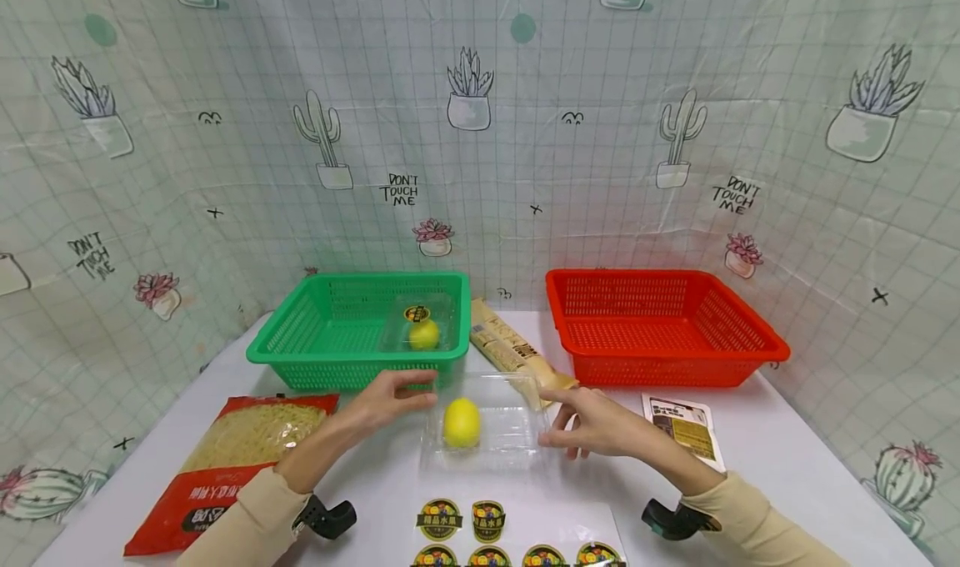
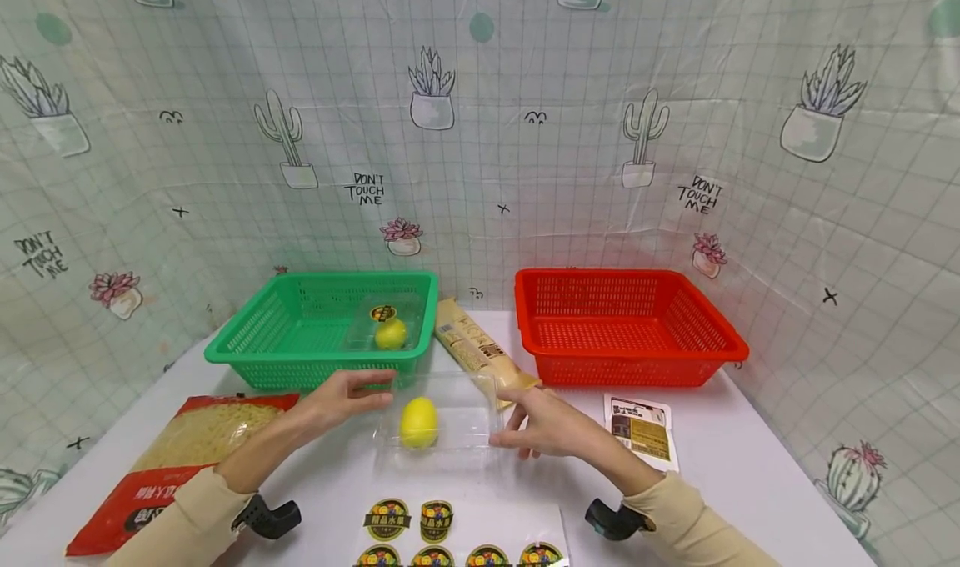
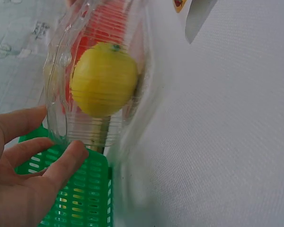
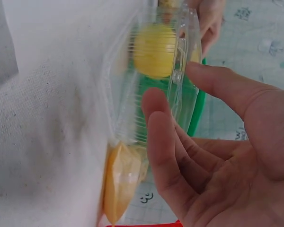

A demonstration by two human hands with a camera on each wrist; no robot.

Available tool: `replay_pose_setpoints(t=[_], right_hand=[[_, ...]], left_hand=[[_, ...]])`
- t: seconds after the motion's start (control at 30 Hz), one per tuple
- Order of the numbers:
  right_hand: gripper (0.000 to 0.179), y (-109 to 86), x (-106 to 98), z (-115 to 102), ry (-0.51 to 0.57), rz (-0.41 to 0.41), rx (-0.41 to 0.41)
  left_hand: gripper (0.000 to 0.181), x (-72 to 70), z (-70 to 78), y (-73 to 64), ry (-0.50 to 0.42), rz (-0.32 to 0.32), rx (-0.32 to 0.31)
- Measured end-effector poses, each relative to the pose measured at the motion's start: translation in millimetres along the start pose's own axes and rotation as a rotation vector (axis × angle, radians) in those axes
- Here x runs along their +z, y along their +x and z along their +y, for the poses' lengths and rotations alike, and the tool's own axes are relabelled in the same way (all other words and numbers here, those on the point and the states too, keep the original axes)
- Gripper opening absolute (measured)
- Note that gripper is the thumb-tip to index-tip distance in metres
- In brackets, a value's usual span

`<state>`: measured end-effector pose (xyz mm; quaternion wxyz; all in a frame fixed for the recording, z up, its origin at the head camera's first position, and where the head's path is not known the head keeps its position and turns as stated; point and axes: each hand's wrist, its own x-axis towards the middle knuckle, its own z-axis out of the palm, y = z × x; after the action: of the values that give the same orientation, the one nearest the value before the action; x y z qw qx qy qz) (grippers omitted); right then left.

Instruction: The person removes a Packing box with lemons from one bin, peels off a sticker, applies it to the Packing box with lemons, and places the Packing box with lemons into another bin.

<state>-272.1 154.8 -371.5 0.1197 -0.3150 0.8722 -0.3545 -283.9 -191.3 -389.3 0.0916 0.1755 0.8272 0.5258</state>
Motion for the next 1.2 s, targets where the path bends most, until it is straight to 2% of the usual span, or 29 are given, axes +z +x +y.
replay_pose_setpoints(t=[0.23, 0.43, 0.57, 0.67, 0.73, 0.87, 1.0, 1.2], right_hand=[[0.071, -4.0, -1.7, -5.4, -0.074, 0.046, -0.001], [0.039, -15.4, 0.4, -20.2, -0.121, 0.122, -0.042], [0.021, -21.5, 6.7, -32.3, -0.153, 0.083, -0.072], [0.017, -24.3, 15.1, -38.1, -0.153, 0.027, -0.092], [0.017, -25.0, 21.8, -40.6, -0.154, -0.012, -0.099], [0.018, -22.6, 37.5, -41.5, -0.144, -0.101, -0.092], [0.017, -17.5, 52.1, -39.5, -0.128, -0.165, -0.076], [0.018, -10.9, 62.9, -38.9, -0.143, -0.183, -0.067]], left_hand=[[0.059, -1.6, 8.2, -3.4, 0.065, -0.020, 0.009], [0.057, -5.2, 20.4, -16.3, 0.167, 0.025, -0.005], [0.049, -5.8, 23.9, -29.7, 0.234, 0.027, 0.048], [0.042, -2.6, 24.8, -40.6, 0.270, 0.017, 0.094], [0.037, 0.6, 26.2, -47.6, 0.263, 0.006, 0.124], [0.028, 8.2, 30.8, -60.3, 0.211, -0.068, 0.183], [0.027, 18.6, 37.0, -71.1, 0.164, -0.180, 0.178], [0.030, 33.3, 39.1, -77.5, 0.202, -0.298, 0.190]])
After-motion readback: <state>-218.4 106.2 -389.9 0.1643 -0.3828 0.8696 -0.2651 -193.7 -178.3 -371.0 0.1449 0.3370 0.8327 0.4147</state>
